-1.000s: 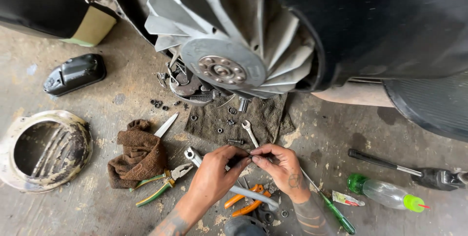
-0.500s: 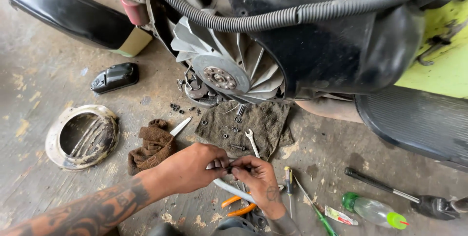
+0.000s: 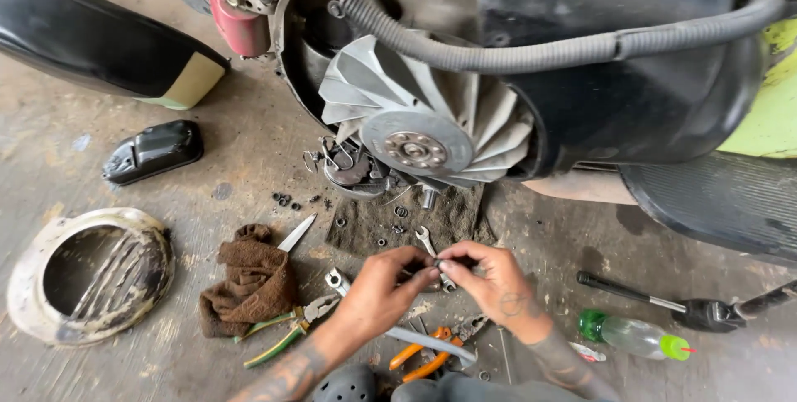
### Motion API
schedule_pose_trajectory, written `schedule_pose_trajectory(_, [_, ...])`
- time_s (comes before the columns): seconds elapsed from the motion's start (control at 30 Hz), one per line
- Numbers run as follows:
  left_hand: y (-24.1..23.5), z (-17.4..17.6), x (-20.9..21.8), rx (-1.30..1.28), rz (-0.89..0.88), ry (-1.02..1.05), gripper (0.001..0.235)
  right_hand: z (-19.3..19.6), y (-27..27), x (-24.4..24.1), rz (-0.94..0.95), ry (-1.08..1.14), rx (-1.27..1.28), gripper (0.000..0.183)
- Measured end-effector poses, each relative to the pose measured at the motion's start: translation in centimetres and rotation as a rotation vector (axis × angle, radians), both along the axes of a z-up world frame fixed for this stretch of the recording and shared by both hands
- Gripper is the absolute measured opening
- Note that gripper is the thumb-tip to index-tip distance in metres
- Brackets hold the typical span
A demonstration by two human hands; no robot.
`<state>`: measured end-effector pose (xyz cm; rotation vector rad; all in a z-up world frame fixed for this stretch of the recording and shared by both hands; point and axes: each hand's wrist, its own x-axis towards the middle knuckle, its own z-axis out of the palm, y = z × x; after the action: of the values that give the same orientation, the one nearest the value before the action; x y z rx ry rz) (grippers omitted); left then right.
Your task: Repairing a motorcycle engine by disassembling and inspecting small components using hand tools
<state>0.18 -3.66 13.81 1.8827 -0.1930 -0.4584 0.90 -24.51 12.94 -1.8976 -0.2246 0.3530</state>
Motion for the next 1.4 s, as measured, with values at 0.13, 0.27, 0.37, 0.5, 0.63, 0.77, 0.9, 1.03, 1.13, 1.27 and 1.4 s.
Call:
schedule_pose_trajectory(0.13, [0.5, -4.3, 1.5, -0.201, 0.136, 0.047, 0.013, -0.2, 2.1, 2.1, -0.078, -0.034, -0.131, 0.015])
schedule_pose_trajectory(0.27, [0.8, -8.6, 2.7, -0.532, 0.318, 0.134, 0.013, -2.0, 4.0, 3.3, -0.139, -0.06, -0.239, 0.014])
schedule_pose_trajectory(0.37, [1.1, -11.0, 3.0, -0.712, 0.351, 0.192, 0.016, -1.3, 6.0, 3.8, -0.167, -0.064, -0.339, 0.015])
schedule_pose_trajectory(0.5, [2.4, -12.4, 3.8, -0.828, 0.387, 0.218, 0.018, -1.0, 8.7, 4.4, -0.178, -0.137, -0.392, 0.016])
schedule_pose_trajectory(0.63, [3.0, -13.0, 4.1, -0.885, 0.491, 0.16, 0.014, -3.7, 9.9, 4.6, -0.223, -0.243, -0.39, 0.008])
schedule_pose_trajectory(0.77, [3.4, -13.0, 4.1, -1.018, 0.603, 0.23, 0.014, -4.4, 11.2, 4.9, -0.24, -0.296, -0.431, 0.006])
schedule_pose_trajectory(0.9, [2.9, -13.2, 4.2, -1.019, 0.665, 0.219, 0.014, -4.3, 12.1, 5.0, -0.231, -0.452, -0.525, 0.006])
schedule_pose_trajectory(1.03, [2.3, -13.4, 4.2, -0.968, 0.682, 0.194, 0.013, -3.9, 12.7, 5.0, -0.227, -0.497, -0.531, 0.004])
schedule_pose_trajectory(1.13, [2.0, -13.7, 4.2, -0.956, 0.697, 0.183, 0.012, -4.0, 12.9, 5.0, -0.225, -0.551, -0.549, 0.005])
schedule_pose_trajectory(1.27, [1.8, -14.0, 4.6, -0.939, 0.708, 0.166, 0.013, -4.3, 13.1, 5.3, -0.217, -0.63, -0.576, 0.006])
schedule_pose_trajectory(1.4, [1.7, -14.6, 5.1, -0.941, 0.697, 0.167, 0.013, -4.8, 12.9, 5.8, -0.228, -0.67, -0.589, 0.008])
